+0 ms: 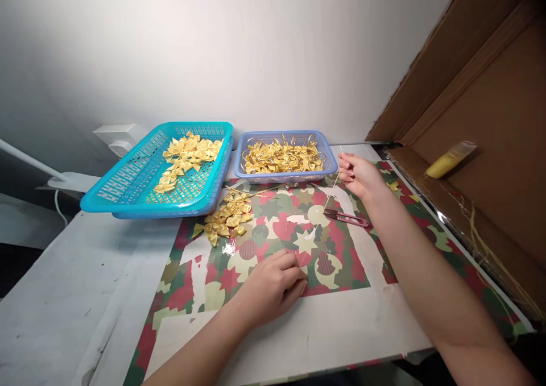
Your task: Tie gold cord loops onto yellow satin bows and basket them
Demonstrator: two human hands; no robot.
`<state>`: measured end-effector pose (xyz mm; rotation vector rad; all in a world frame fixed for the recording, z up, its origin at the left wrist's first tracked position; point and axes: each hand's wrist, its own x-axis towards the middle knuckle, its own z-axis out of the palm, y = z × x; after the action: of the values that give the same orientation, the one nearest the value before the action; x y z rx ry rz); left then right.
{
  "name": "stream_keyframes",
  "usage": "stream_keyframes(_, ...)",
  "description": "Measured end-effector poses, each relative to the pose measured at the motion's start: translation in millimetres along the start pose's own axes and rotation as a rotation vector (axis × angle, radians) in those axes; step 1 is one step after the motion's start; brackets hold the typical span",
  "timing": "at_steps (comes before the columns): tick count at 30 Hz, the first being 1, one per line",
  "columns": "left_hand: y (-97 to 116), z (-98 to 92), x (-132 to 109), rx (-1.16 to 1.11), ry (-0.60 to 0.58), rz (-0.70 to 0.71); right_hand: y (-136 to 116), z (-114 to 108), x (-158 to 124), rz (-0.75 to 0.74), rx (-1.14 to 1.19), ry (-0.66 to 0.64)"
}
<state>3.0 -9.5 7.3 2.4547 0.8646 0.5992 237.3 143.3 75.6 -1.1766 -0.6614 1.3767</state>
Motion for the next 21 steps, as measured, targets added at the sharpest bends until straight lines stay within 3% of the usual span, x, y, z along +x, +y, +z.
stream_keyframes(6, 2, 2.5, 0, -0.043, 0.049, 0.051, -4, 36, 21, -0.039, -0.191, -0.062)
stream_keyframes(12, 2, 3.9, 0, -0.073, 0.029, 0.019, 10, 79, 38, -0.134, -0.467, -0.096)
stream_keyframes(21, 5, 2.3, 1, 0.004, 0.102, -0.121, 28, 88, 47, -0.293, -0.914, -0.044)
